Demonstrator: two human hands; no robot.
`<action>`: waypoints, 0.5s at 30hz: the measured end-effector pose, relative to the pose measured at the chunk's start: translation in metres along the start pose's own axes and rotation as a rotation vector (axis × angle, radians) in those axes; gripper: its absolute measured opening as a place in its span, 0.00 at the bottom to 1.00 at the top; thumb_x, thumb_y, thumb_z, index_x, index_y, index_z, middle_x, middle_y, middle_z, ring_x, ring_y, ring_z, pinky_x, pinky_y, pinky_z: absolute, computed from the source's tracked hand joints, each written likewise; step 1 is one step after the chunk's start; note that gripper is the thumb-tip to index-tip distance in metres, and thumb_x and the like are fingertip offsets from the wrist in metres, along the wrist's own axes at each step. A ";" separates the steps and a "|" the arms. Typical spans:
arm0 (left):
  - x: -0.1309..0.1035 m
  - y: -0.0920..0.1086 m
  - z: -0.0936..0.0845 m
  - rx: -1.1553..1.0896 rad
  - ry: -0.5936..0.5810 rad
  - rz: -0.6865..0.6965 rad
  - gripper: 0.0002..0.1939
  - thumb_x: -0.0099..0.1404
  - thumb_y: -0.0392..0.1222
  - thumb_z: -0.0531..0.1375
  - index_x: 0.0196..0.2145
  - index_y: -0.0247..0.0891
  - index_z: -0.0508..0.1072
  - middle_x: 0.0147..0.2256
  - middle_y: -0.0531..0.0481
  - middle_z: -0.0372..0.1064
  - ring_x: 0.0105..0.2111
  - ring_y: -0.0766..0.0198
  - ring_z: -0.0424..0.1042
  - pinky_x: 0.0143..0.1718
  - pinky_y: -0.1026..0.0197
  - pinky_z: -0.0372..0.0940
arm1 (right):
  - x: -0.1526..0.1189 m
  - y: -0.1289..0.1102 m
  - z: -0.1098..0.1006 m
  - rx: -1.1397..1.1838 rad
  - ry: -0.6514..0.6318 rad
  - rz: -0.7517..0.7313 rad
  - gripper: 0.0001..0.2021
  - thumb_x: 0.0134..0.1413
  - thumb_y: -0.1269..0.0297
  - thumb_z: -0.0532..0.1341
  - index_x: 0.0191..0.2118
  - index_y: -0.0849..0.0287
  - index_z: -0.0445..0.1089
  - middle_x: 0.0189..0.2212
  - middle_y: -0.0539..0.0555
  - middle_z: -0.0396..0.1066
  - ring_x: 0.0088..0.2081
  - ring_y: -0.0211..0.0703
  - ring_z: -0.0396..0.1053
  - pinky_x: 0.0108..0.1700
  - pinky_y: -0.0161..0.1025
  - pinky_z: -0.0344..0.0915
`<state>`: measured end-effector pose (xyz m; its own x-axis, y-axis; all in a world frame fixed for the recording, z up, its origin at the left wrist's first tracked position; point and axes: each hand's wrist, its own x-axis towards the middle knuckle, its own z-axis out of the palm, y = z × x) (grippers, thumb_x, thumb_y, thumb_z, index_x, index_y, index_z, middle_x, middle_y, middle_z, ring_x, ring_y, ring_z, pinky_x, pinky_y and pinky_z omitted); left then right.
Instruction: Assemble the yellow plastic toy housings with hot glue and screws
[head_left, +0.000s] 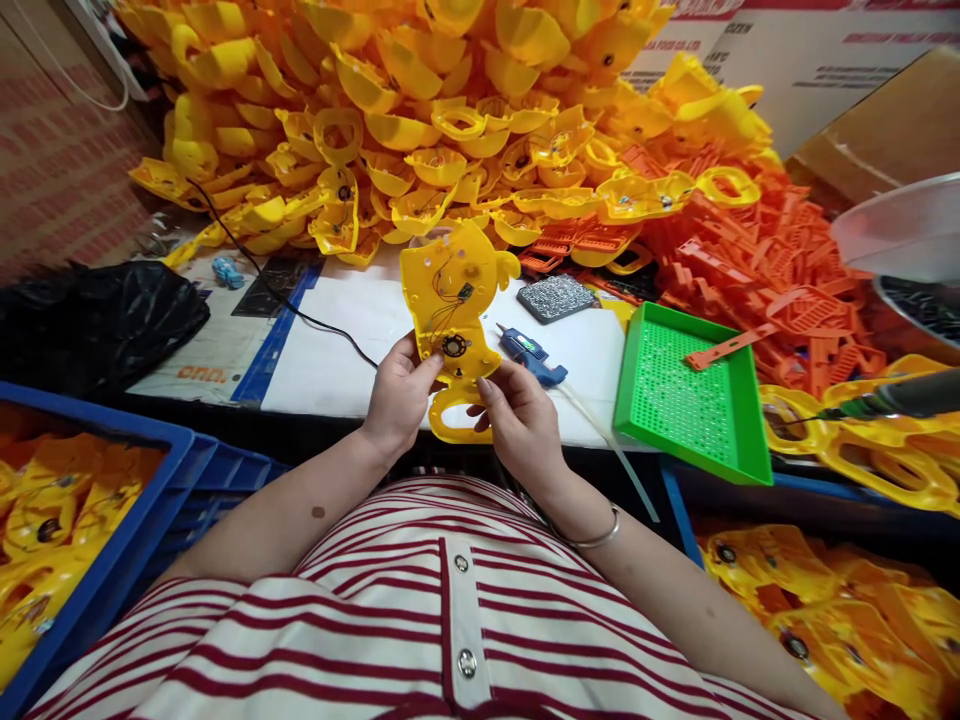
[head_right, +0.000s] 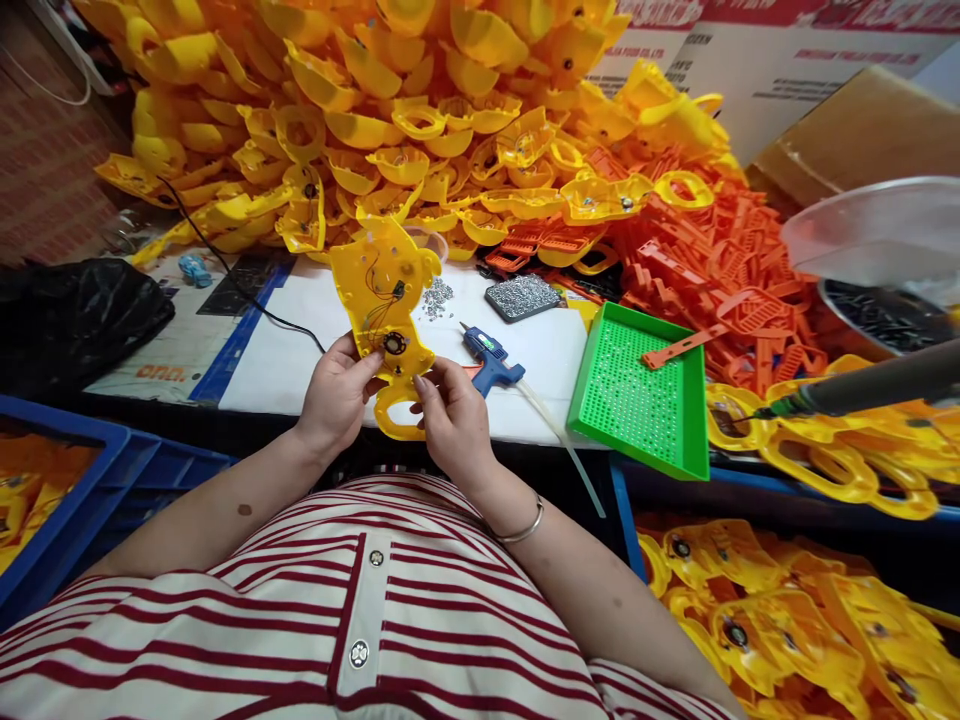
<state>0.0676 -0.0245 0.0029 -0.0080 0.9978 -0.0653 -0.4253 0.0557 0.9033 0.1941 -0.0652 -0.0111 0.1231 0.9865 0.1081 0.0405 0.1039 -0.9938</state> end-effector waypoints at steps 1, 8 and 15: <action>0.000 0.000 -0.001 0.007 -0.008 -0.008 0.13 0.52 0.38 0.65 0.38 0.38 0.73 0.34 0.53 0.76 0.33 0.66 0.73 0.31 0.67 0.67 | 0.000 0.001 0.000 0.007 0.006 0.010 0.24 0.53 0.42 0.62 0.45 0.57 0.65 0.30 0.49 0.69 0.24 0.33 0.67 0.21 0.32 0.65; -0.001 0.002 -0.002 -0.002 -0.139 -0.031 0.22 0.47 0.37 0.71 0.42 0.39 0.73 0.42 0.50 0.77 0.42 0.62 0.75 0.43 0.62 0.70 | 0.002 0.003 -0.002 0.058 0.034 0.053 0.25 0.51 0.42 0.63 0.45 0.58 0.67 0.30 0.49 0.70 0.24 0.33 0.67 0.20 0.31 0.62; -0.006 0.006 -0.002 0.019 -0.207 -0.057 0.26 0.47 0.38 0.71 0.45 0.38 0.72 0.43 0.49 0.77 0.42 0.61 0.76 0.41 0.62 0.72 | 0.000 0.000 -0.007 0.095 0.059 0.038 0.24 0.50 0.42 0.65 0.43 0.58 0.68 0.29 0.49 0.71 0.23 0.31 0.66 0.19 0.30 0.61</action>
<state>0.0634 -0.0304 0.0081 0.2023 0.9789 -0.0300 -0.4025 0.1110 0.9087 0.2015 -0.0660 -0.0111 0.1816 0.9809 0.0693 -0.0588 0.0811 -0.9950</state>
